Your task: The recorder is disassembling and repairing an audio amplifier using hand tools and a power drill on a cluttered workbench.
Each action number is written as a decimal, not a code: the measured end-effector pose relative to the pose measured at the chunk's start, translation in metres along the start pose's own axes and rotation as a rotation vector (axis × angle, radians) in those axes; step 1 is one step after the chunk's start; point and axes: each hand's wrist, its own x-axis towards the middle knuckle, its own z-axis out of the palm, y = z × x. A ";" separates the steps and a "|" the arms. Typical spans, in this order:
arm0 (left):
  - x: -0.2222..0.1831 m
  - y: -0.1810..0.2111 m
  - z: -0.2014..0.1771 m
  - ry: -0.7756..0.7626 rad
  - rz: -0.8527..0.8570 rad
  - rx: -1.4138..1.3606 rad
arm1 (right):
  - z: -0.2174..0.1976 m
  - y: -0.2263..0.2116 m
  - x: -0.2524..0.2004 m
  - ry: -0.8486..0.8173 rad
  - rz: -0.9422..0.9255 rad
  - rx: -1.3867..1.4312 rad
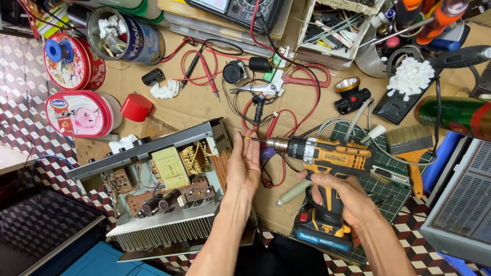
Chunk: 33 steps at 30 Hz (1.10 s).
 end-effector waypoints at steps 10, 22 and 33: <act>0.022 0.001 -0.007 -0.052 0.063 -0.307 | 0.024 -0.045 0.051 -0.123 0.108 -0.130; 0.024 -0.002 -0.007 -0.073 0.105 -0.391 | 0.031 -0.063 0.060 -0.166 0.116 -0.174; 0.018 0.001 0.002 -0.056 0.058 -0.433 | 0.022 -0.058 0.071 -0.156 0.112 -0.141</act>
